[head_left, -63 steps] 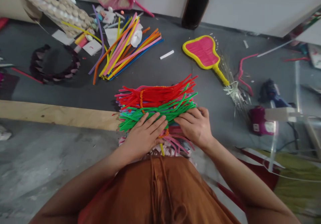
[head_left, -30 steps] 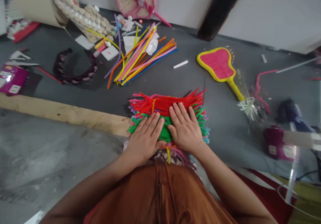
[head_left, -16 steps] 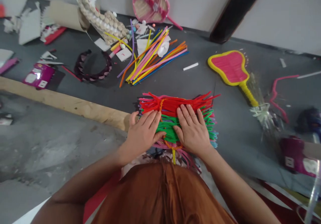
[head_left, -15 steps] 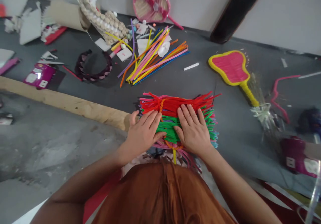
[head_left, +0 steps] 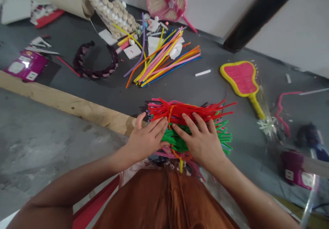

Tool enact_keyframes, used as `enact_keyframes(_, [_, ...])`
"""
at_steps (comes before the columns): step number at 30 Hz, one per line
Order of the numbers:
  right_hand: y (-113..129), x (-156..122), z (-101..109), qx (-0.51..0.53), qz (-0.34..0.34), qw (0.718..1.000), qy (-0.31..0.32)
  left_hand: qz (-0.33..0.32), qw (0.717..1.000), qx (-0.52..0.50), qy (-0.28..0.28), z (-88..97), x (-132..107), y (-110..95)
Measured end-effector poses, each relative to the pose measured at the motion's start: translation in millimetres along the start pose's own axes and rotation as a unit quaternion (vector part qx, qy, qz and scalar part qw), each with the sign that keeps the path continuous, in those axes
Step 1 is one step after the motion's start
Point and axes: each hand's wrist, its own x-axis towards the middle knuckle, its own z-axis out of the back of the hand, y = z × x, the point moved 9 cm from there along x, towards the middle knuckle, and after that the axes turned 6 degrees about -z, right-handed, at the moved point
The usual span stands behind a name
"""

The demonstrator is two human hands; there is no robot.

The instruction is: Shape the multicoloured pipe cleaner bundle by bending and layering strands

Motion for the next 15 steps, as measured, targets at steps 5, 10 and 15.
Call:
enact_keyframes(5, [2.1,3.1,-2.4,-0.007,-0.003,1.000,0.023,-0.031,0.999,-0.007,-0.002,0.6,-1.8,3.4])
enact_keyframes(10, [2.0,6.7,-2.9,0.005,-0.008,1.000,0.029,-0.060,0.998,-0.008,0.005,-1.2,-1.5,5.5])
enact_keyframes(15, [1.5,8.6,-4.3,0.020,-0.008,0.999,0.030,-0.068,0.998,0.006,0.004,4.4,2.6,5.1])
